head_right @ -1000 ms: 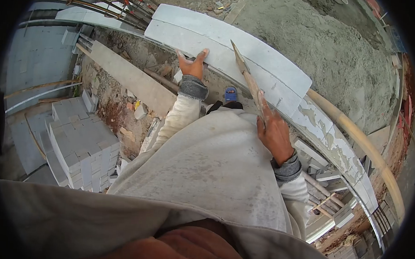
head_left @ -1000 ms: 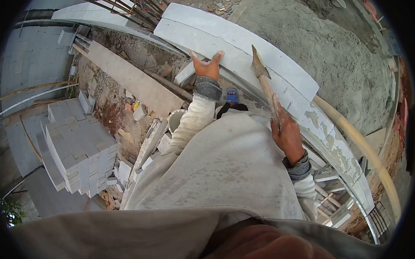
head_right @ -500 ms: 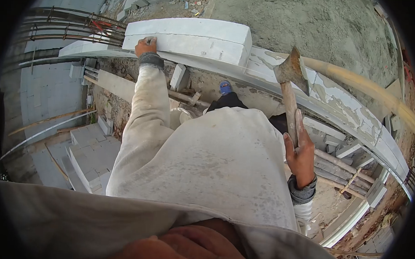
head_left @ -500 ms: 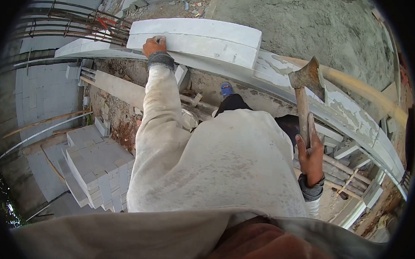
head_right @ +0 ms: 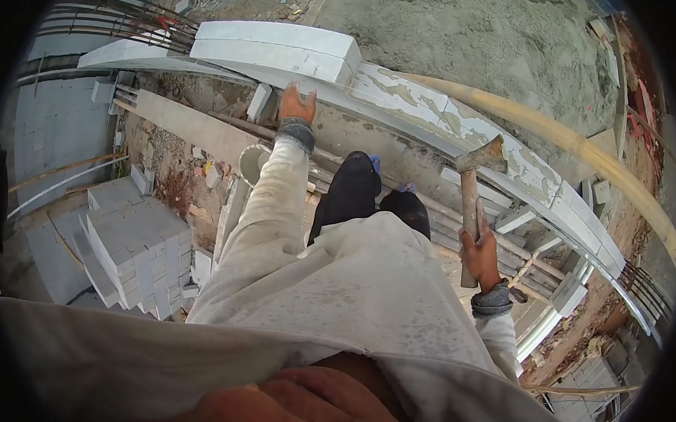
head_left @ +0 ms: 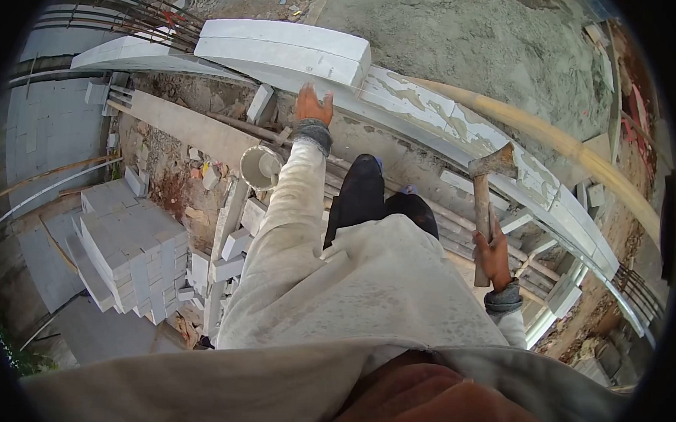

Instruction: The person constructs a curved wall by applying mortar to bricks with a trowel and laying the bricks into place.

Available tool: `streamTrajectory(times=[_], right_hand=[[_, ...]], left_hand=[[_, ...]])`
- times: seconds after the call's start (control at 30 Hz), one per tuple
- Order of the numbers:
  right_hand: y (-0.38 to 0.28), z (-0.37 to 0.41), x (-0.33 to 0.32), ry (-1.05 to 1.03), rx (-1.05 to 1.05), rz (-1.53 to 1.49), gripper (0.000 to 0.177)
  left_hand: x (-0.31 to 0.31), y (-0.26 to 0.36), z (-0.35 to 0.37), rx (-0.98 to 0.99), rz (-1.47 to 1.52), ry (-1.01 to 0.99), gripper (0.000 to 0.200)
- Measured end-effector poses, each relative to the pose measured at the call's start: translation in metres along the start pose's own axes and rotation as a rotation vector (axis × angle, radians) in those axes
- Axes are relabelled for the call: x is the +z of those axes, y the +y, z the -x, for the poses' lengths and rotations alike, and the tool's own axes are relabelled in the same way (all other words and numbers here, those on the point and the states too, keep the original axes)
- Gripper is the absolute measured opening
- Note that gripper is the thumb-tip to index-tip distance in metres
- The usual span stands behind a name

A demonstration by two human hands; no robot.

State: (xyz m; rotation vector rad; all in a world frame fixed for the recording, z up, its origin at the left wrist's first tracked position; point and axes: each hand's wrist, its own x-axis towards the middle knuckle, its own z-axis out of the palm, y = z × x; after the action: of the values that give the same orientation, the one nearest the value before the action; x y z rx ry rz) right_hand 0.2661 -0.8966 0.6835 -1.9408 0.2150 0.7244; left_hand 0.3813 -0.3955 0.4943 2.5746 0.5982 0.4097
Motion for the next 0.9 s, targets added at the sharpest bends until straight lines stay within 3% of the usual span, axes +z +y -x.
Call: streamTrajectory(times=[0.13,0.23,0.37,0.4,0.53,0.63,0.67,0.77,0.8,0.9], right_hand=[[-0.009,0.007,0.015,-0.02,0.13,-0.036,0.069],[-0.001,0.023,0.033,-0.003,0.223,-0.05,0.059],[0.003,0.057,0.053,0.014,0.317,0.03,0.06],[0.02,0.064,0.053,0.027,0.251,0.028,0.063],[0.08,0.097,0.052,0.033,0.239,0.026,0.067],[0.117,0.111,0.05,0.073,0.24,-0.038,0.066],[0.129,0.111,0.049,0.106,0.194,-0.06,0.065],[0.118,0.107,0.03,0.09,0.198,-0.174,0.065],[0.131,0.106,0.02,0.094,0.17,-0.157,0.067],[0.212,0.102,-0.014,0.181,0.09,0.007,0.062]], left_hand=[[0.005,0.01,-0.06,0.141,-0.197,-0.021,0.08],[0.034,-0.021,-0.111,0.168,-0.239,-0.096,0.085],[0.041,-0.023,-0.09,0.351,-0.286,-0.116,0.083],[0.035,-0.015,-0.076,0.434,-0.252,-0.063,0.071],[-0.015,0.002,-0.036,0.66,0.061,-0.4,0.041],[-0.035,0.017,-0.029,0.548,0.023,-0.345,0.043],[-0.028,0.023,-0.03,0.572,0.006,-0.11,0.045],[0.005,0.018,-0.024,0.409,-0.327,0.046,0.051],[-0.004,0.033,-0.015,0.276,-0.379,-0.043,0.056],[-0.001,0.039,0.039,0.129,-0.155,-0.062,0.058]])
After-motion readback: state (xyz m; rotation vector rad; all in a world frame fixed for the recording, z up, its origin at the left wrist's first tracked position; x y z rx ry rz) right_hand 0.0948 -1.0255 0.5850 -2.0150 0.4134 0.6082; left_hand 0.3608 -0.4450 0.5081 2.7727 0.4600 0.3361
